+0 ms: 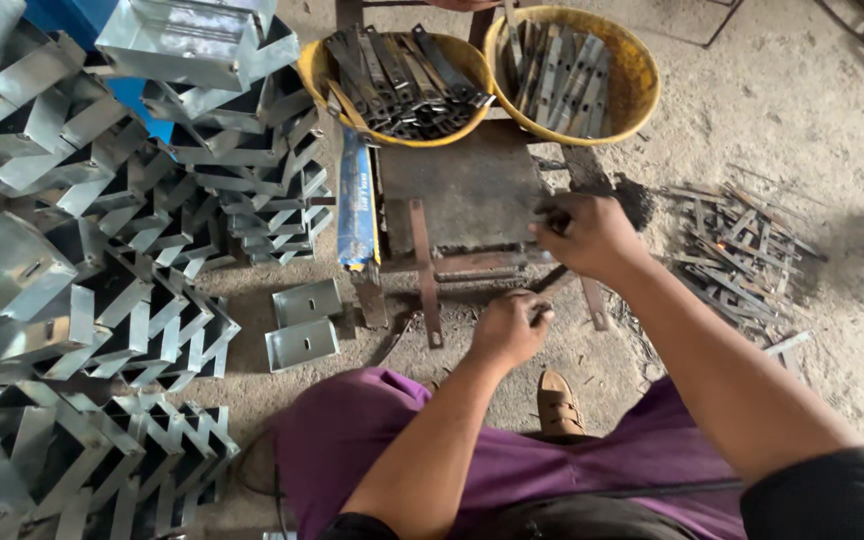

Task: The person joins metal strips together using a welding tool, positioning them on a metal jig and applying heat to create joints.

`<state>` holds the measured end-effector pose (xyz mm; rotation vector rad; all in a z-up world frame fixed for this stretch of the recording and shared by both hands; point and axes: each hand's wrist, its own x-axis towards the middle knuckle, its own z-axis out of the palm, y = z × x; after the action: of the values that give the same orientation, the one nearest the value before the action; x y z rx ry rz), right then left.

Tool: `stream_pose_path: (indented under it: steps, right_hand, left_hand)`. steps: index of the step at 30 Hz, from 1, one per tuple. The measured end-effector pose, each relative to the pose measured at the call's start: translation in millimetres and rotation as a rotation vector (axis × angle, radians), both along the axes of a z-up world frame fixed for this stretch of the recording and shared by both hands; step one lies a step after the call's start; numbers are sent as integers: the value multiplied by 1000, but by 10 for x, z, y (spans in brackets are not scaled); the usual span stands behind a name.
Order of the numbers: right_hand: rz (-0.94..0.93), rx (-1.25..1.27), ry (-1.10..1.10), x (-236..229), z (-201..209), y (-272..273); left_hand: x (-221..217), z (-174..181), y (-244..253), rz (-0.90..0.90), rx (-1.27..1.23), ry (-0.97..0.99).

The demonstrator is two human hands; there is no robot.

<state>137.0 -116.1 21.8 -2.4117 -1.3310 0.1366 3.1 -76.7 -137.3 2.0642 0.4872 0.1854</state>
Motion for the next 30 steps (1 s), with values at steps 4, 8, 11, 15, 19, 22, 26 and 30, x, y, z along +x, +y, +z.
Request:
stream_pose_path:
  steps: [4,8,11,15,19,22,26,30]
  right_hand:
    - [29,-42,53,51,-118,658]
    - [63,-21,-1,137,-282,1239]
    - [206,118,-12,244,-431,1659]
    - [118,143,34,423,-560,2269]
    - [77,182,32,497,-608,2731]
    - [22,131,70,429,-628,2946]
    - [-118,-15,-68,422,-699,3242]
    - [-49,-132,-237,703,-995,3471]
  left_hand:
    - [107,-128,8,5,-14,-101]
    - [204,-213,11,-6,-36,-159]
    - [249,-229,17,31,4,-334]
    - [291,-232,51,48,-11,-365]
    - [272,-181,124,39,-69,-338]
    - [257,-132,171,52,-78,-364]
    - [275,-76,203,102,-94,-369]
    - [251,-57,212,72,-81,-356]
